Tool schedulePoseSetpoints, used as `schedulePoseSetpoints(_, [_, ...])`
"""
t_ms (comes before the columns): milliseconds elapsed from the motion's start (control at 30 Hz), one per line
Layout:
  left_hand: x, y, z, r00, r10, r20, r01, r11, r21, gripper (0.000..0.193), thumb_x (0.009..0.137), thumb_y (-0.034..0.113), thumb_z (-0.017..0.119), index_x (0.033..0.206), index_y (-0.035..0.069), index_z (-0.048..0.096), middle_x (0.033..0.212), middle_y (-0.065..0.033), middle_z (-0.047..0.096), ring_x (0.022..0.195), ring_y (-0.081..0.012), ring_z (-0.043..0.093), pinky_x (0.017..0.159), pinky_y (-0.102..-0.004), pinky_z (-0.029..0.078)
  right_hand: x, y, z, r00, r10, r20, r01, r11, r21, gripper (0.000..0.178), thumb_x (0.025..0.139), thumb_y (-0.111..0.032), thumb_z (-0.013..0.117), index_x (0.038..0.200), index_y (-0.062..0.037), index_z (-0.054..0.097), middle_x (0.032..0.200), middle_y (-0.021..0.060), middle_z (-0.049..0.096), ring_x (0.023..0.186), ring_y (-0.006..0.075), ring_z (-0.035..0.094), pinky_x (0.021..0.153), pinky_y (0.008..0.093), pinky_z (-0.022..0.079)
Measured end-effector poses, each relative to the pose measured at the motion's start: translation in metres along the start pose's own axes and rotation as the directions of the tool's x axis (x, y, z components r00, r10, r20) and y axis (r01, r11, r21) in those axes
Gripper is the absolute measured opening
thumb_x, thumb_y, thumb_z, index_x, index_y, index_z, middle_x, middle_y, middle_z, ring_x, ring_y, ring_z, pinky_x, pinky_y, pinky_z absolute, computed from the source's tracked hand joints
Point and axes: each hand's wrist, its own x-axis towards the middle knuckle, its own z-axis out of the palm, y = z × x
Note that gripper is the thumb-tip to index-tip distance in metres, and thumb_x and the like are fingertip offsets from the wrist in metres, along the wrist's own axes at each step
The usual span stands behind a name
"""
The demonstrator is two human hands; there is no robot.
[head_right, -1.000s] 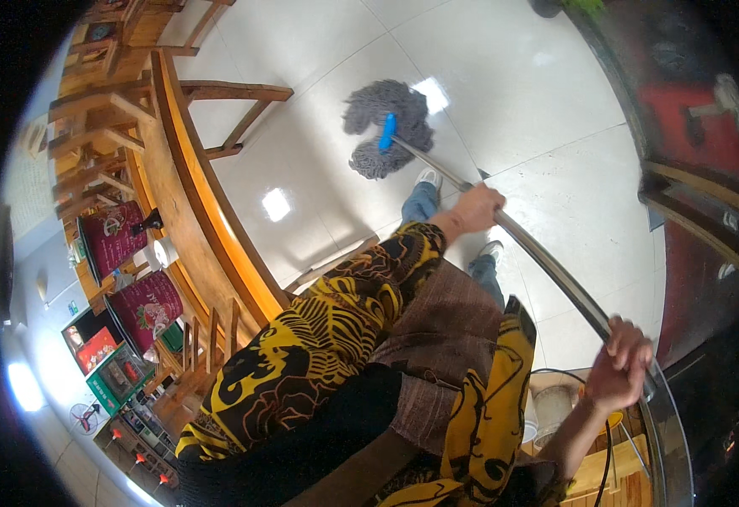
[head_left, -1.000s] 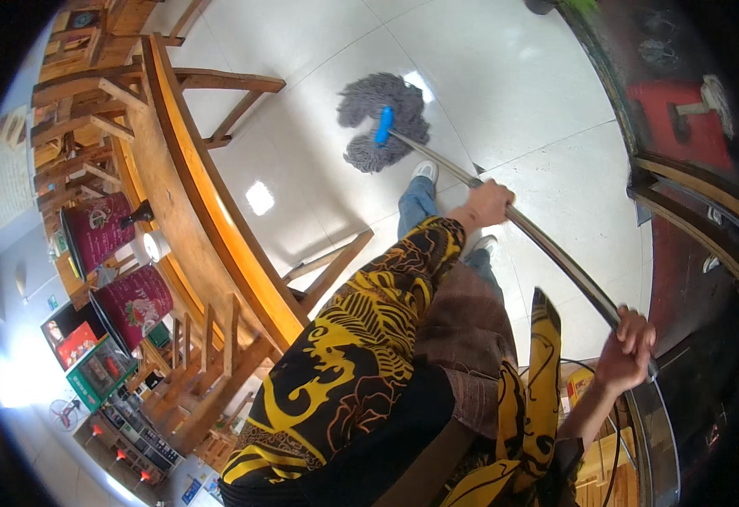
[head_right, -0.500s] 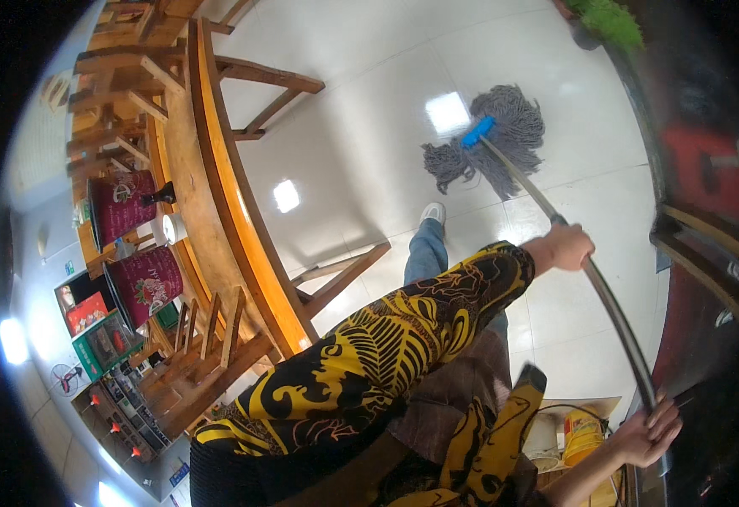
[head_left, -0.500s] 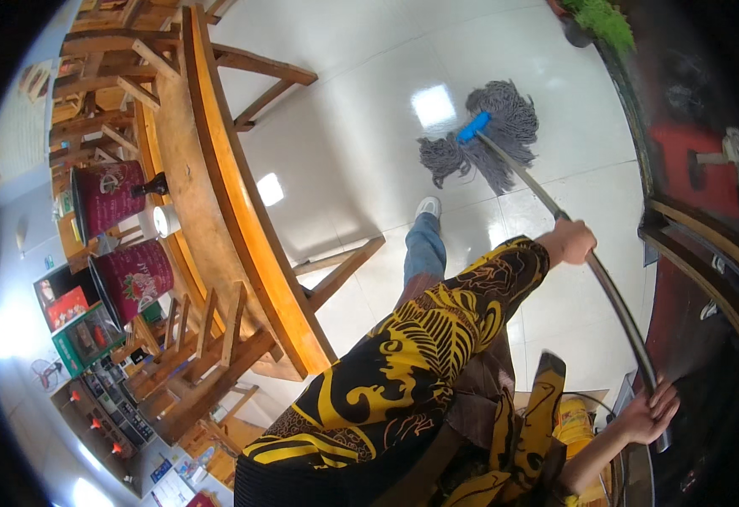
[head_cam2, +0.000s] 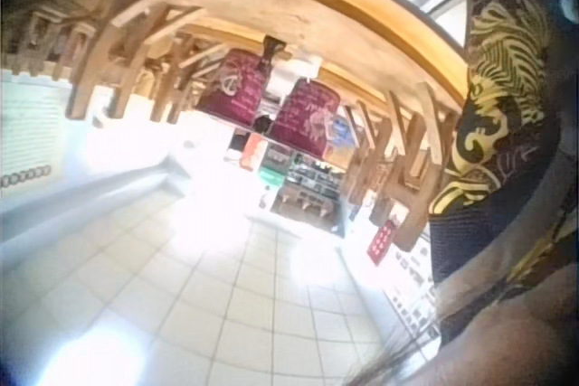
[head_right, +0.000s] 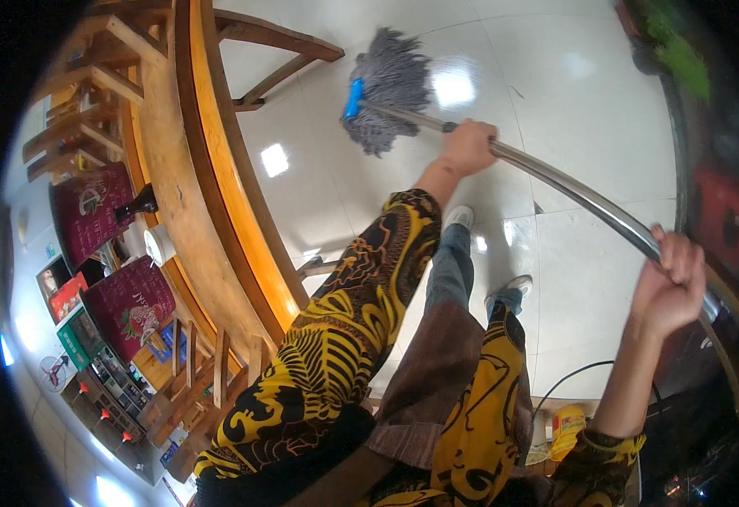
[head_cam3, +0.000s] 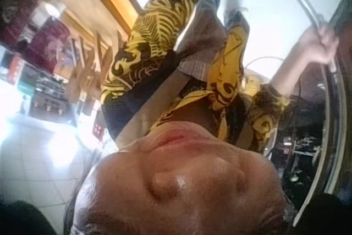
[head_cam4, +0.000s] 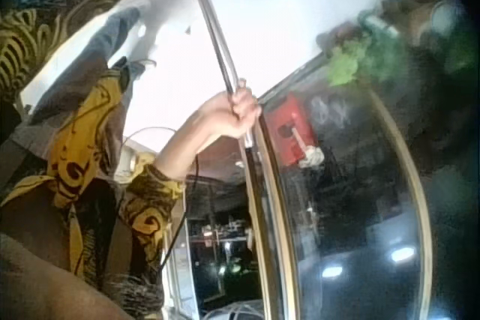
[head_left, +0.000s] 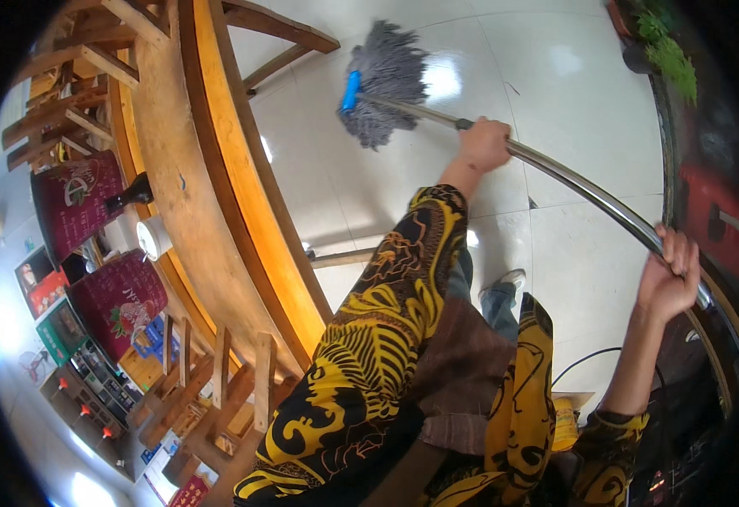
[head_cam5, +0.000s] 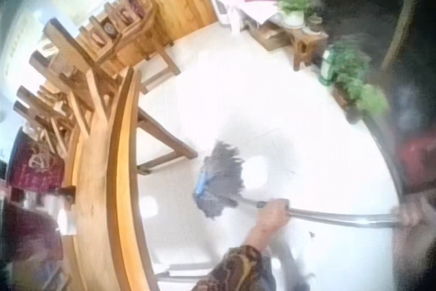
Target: The person mops a tiled floor using a blue mop, moving it back and forth across the surface. The person navigates around wooden chairs and potted plants, covering multiple areas of the room.
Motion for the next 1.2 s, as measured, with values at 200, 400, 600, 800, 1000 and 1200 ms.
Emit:
schedulePoseSetpoints(200, [-0.031,-0.182,-0.054,0.953,-0.165,-0.253,0.178,0.984,0.026,0.008,0.070,0.008,0.061,0.077,0.009,0.063,0.085,-0.0113,0.062,0.089,-0.0353,0.055,0.077,-0.0467,0.046,0.037,0.163,0.078,0.978,0.196,0.064,-0.198,0.980,0.029,0.027,0.085,-0.015,0.048,0.063,-0.0113,0.033,0.061,0.0010,0.029,0.065,0.0180,0.037,0.086,0.0414,0.039])
schedulePoseSetpoints(400, [-0.065,-0.231,-0.109,0.640,-0.529,-0.557,0.587,0.805,-0.089,0.023,0.071,0.011,0.068,0.091,0.012,0.058,0.103,-0.0037,0.056,0.107,-0.0293,0.047,0.082,-0.0518,0.043,0.032,0.304,0.162,0.899,0.288,0.332,-0.300,0.954,-0.015,0.024,0.089,-0.009,0.046,0.065,-0.0035,0.046,0.069,0.0050,0.049,0.071,0.0156,0.052,0.086,0.0370,0.045])
schedulePoseSetpoints(600, [-0.095,-0.262,-0.128,0.806,-0.540,-0.243,0.581,0.799,0.152,0.024,0.067,0.015,0.074,0.085,0.009,0.061,0.103,-0.0077,0.061,0.102,-0.0316,0.050,0.080,-0.0451,0.045,-0.003,0.300,0.154,0.806,0.418,0.418,-0.339,0.906,-0.253,0.021,0.090,-0.010,0.046,0.070,-0.0042,0.048,0.071,0.0044,0.050,0.075,0.0155,0.049,0.090,0.0344,0.039])
schedulePoseSetpoints(800, [-0.092,-0.186,-0.068,0.985,-0.089,-0.144,0.118,0.972,0.205,0.016,0.064,0.017,0.071,0.074,0.008,0.062,0.080,-0.0106,0.062,0.084,-0.0349,0.053,0.073,-0.0437,0.046,-0.021,0.190,0.069,0.849,0.332,0.412,-0.266,0.941,-0.211,0.013,0.093,-0.010,0.041,0.085,-0.0032,0.050,0.084,0.0094,0.051,0.084,0.0186,0.049,0.101,0.0427,0.034])
schedulePoseSetpoints(1000, [-0.079,-0.025,0.015,0.998,-0.055,0.004,0.053,0.977,0.209,0.011,0.068,0.019,0.066,0.078,0.015,0.065,0.085,-0.0047,0.063,0.090,-0.0310,0.054,0.074,-0.0469,0.047,-0.056,0.046,-0.036,0.933,0.218,0.286,-0.117,0.936,-0.332,0.012,0.091,-0.013,0.043,0.080,-0.0081,0.048,0.080,0.0071,0.047,0.088,0.0196,0.047,0.103,0.0455,0.029])
schedulePoseSetpoints(1200, [-0.103,0.161,0.122,0.981,0.066,0.181,-0.097,0.980,0.171,0.011,0.069,0.015,0.060,0.078,0.016,0.067,0.087,-0.0034,0.063,0.093,-0.0271,0.051,0.067,-0.0508,0.041,-0.139,-0.128,-0.153,0.995,0.093,0.032,-0.081,0.956,-0.282,0.017,0.089,-0.016,0.047,0.073,-0.0107,0.044,0.074,0.0039,0.038,0.079,0.0199,0.043,0.108,0.0491,0.025])
